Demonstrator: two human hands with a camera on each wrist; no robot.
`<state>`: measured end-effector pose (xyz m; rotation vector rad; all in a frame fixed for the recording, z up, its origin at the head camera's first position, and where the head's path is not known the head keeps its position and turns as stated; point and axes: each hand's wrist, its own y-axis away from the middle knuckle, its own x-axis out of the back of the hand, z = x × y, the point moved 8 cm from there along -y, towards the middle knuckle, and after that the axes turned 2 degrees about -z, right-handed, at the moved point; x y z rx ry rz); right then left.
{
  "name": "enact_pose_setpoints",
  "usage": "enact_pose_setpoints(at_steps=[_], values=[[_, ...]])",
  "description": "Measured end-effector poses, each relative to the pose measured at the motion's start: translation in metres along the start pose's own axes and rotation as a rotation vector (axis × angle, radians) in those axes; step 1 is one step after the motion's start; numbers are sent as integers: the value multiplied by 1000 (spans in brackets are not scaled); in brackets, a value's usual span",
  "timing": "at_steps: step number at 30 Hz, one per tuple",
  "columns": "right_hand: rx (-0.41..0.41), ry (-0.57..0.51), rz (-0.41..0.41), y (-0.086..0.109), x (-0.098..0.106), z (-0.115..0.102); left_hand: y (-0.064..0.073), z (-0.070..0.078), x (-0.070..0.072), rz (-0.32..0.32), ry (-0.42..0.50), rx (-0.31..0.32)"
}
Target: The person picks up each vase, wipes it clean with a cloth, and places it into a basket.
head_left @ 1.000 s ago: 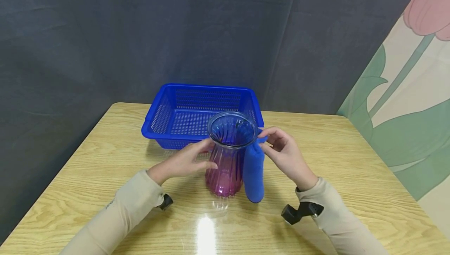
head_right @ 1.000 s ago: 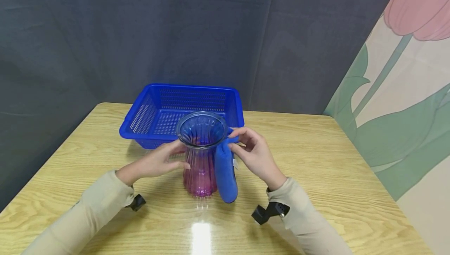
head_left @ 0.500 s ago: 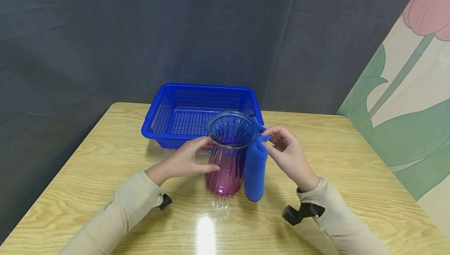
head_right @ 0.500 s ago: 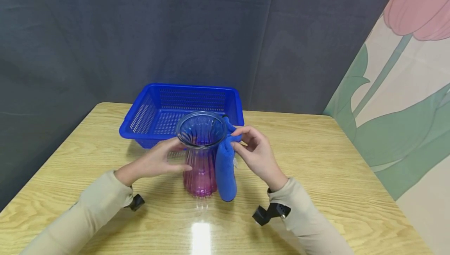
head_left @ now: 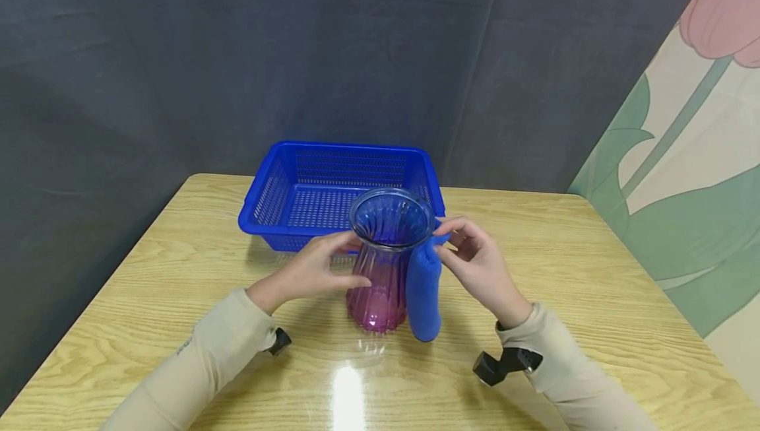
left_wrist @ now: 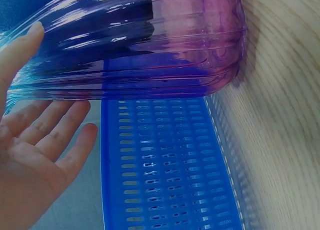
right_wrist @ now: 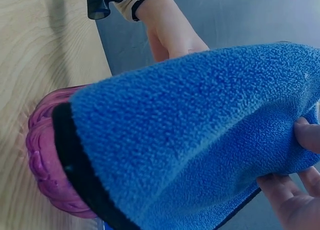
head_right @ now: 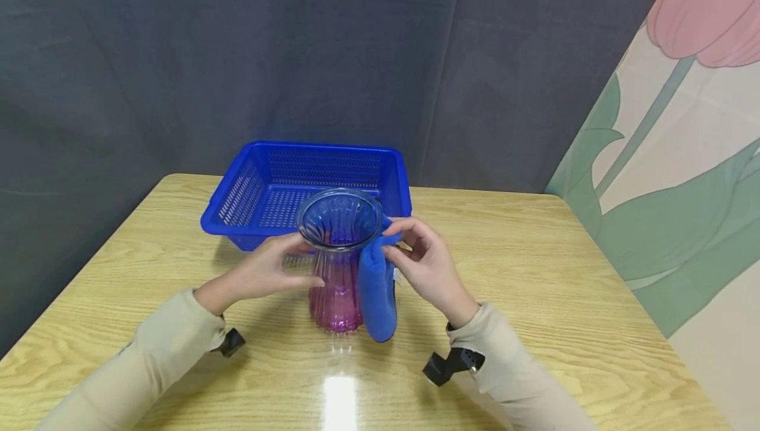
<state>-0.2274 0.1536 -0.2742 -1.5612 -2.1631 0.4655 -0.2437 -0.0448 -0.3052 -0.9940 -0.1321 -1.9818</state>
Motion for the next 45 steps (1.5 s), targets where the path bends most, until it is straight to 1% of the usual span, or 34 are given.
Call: enact_pose_setpoints(at_steps=[12, 17, 25, 32, 39, 45], values=[[24, 57, -30, 1, -6, 3, 0, -1, 0, 5, -1, -5], [19, 88, -37, 1, -7, 4, 0, -1, -1, 3, 0, -7], [25, 113, -68, 2, -10, 8, 0, -1, -1, 1, 5, -6], [13, 127, -90, 4, -10, 13, 0, -2, -1, 6, 10, -11], [-28, 151, -118, 6, -9, 22, 0, -2, -1, 4, 13, -6], [-110, 171, -161, 9, -7, 33, 0, -2, -1, 2, 12, 0]])
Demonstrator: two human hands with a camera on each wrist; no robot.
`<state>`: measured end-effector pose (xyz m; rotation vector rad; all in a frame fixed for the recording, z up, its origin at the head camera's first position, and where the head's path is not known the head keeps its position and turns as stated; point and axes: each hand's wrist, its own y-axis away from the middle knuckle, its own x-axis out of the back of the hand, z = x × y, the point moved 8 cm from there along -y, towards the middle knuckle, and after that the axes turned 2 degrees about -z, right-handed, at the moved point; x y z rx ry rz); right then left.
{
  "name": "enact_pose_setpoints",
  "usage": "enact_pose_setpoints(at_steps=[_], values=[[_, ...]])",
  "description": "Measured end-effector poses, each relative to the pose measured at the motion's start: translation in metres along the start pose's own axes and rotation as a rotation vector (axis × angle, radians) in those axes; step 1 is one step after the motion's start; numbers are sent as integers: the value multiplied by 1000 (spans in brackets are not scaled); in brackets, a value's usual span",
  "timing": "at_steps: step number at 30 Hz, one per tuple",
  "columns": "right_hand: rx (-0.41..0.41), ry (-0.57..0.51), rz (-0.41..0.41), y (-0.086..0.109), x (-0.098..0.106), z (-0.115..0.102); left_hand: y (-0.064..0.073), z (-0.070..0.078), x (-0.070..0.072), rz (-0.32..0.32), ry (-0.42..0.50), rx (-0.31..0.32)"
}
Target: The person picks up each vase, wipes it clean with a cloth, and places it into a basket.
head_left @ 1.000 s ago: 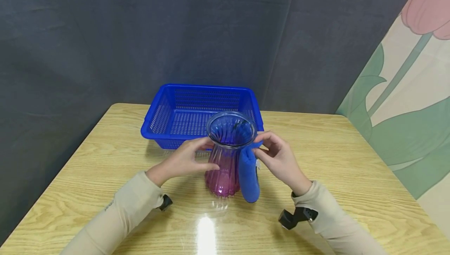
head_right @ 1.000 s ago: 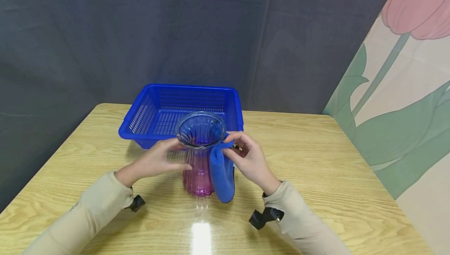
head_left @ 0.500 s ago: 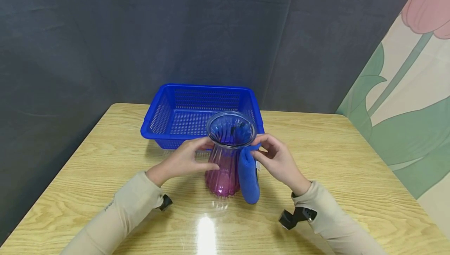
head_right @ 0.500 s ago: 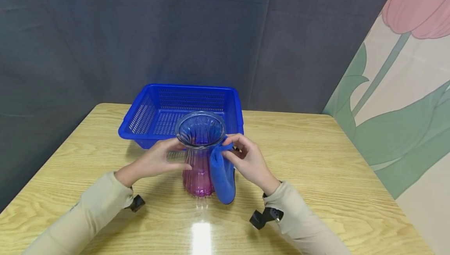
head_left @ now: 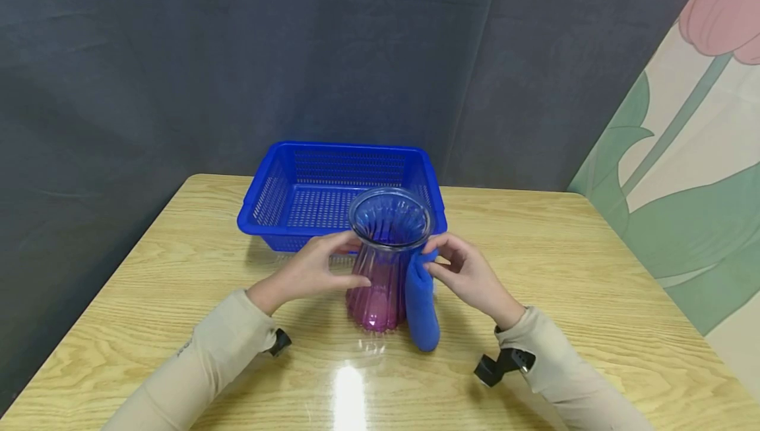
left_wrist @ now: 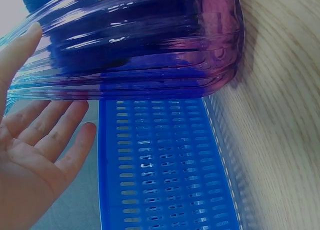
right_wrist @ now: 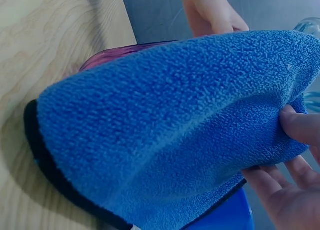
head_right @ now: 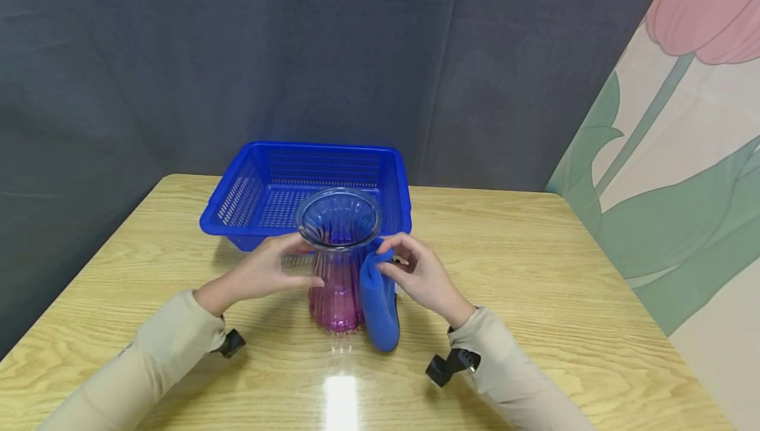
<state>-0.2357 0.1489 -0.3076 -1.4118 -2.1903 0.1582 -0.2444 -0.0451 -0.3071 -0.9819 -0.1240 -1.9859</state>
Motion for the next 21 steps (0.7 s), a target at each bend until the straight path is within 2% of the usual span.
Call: enact_pose_setpoints(at_steps=[7, 21], values=[[-87, 26, -33, 1, -2, 12, 0, -1, 0, 2, 0, 10], [-93, 35, 16, 3, 1, 12, 0, -1, -1, 4, 1, 23]])
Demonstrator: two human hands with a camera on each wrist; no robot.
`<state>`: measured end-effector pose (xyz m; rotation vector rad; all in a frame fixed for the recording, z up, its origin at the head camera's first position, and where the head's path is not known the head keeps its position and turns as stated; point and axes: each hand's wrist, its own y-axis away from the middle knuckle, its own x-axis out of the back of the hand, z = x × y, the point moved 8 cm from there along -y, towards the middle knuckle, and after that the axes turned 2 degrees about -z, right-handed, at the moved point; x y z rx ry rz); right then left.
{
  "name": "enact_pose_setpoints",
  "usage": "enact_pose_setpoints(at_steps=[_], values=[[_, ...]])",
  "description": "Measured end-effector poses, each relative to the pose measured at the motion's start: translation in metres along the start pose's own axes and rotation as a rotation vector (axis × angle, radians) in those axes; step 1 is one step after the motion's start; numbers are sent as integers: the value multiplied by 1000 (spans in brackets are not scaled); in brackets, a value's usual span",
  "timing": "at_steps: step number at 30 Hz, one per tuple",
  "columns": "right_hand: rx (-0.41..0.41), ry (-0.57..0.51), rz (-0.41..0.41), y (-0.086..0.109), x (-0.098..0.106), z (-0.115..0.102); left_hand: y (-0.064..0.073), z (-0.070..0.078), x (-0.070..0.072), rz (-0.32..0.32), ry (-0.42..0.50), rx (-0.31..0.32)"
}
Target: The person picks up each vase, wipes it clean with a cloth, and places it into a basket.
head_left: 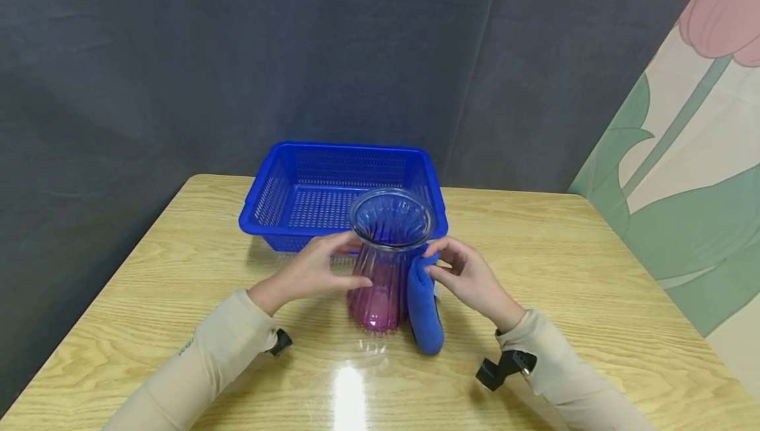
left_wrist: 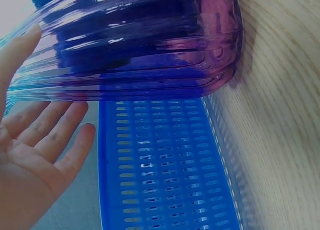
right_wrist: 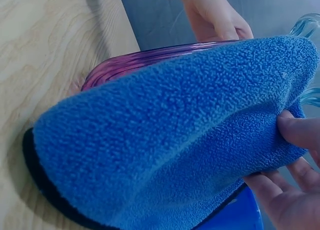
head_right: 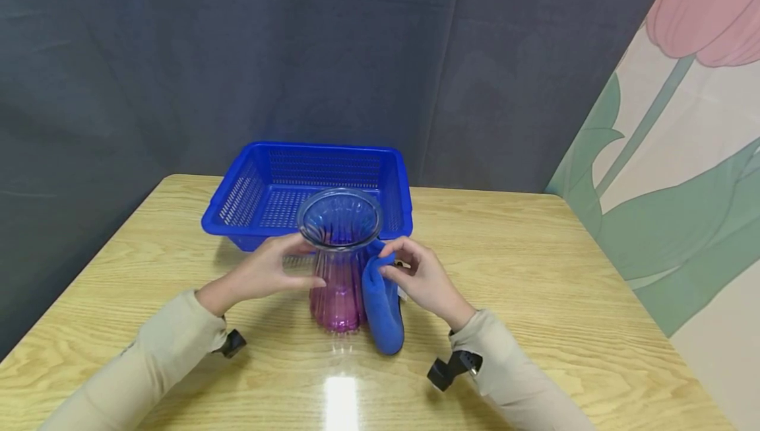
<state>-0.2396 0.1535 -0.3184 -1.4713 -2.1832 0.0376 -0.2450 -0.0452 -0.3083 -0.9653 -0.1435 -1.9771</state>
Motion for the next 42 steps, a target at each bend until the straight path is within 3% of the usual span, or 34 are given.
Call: enact_pose_setpoints(at_steps=[10, 24, 34, 42], values=[[88, -49, 31, -3, 3, -17, -1, 0, 0, 2, 5, -6], [138, -117, 57, -7, 9, -32, 0, 0, 1, 6, 14, -3], [66, -101, 165, -4, 20, -37, -1, -1, 0, 9, 8, -8], [158, -252, 208, -3, 27, -46, -1, -1, 1, 8, 9, -3]])
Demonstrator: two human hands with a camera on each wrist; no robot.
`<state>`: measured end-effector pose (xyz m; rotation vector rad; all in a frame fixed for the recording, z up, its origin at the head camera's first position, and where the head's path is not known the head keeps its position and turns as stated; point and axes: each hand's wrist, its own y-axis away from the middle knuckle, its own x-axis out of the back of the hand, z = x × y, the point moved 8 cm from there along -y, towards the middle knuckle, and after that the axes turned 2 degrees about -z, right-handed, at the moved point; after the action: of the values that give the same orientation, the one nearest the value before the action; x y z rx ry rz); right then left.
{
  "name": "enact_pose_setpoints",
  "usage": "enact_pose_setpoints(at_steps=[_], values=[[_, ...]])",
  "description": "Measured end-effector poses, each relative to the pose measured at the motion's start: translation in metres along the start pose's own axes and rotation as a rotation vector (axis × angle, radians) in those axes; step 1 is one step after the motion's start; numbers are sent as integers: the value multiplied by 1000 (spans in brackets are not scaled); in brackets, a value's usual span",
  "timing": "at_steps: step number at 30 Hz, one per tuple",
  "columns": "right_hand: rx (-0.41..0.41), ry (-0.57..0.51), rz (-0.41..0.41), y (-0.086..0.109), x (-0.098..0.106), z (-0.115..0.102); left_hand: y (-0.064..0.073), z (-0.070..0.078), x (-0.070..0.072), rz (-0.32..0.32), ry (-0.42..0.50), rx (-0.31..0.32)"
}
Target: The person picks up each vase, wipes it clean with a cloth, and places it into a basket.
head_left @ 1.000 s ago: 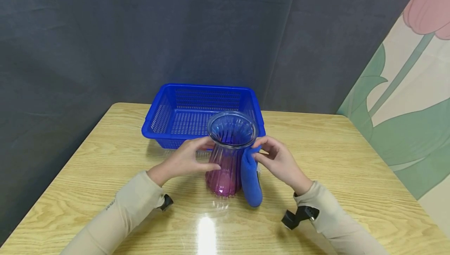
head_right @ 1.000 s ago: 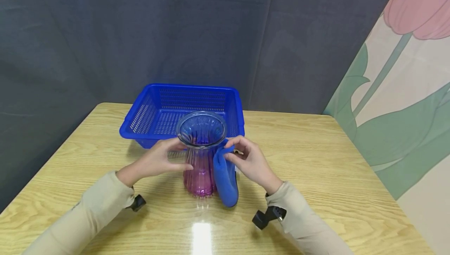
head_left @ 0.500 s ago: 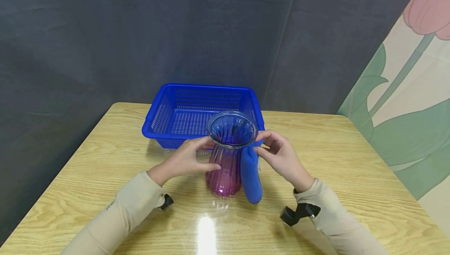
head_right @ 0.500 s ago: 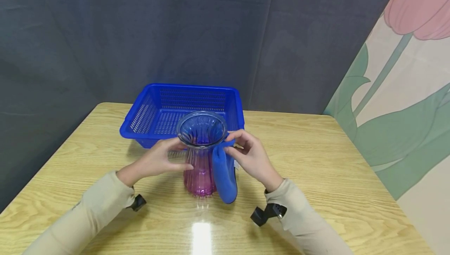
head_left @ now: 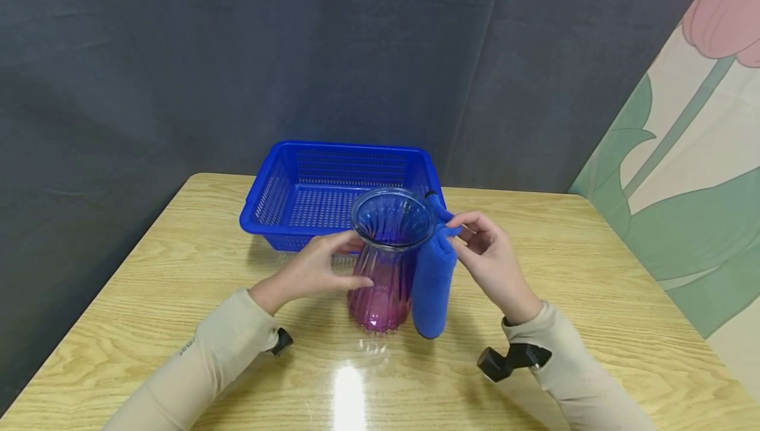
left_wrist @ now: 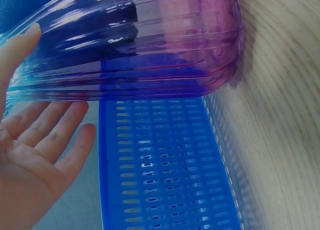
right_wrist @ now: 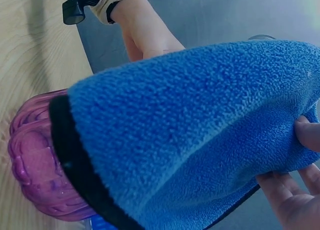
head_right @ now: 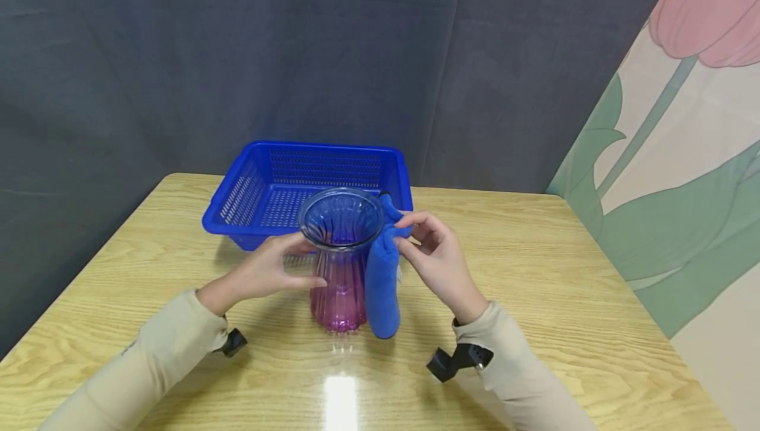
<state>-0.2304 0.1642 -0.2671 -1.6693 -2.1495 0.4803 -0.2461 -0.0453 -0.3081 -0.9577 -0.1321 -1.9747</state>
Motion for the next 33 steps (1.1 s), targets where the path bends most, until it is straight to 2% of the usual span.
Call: enact_pose_setpoints(at_steps=[10, 17, 26, 33], values=[[7, 45, -33, 2, -5, 4, 0, 0, 0, 4, 3, 5], [24, 30, -64, 4, -12, 9, 1, 0, 0, 6, 10, 8], [78, 117, -129, 5, -20, 10, 1, 0, 0, 10, 18, 2], [37, 193, -154, 6, -21, 15, 1, 0, -1, 11, 22, 6]])
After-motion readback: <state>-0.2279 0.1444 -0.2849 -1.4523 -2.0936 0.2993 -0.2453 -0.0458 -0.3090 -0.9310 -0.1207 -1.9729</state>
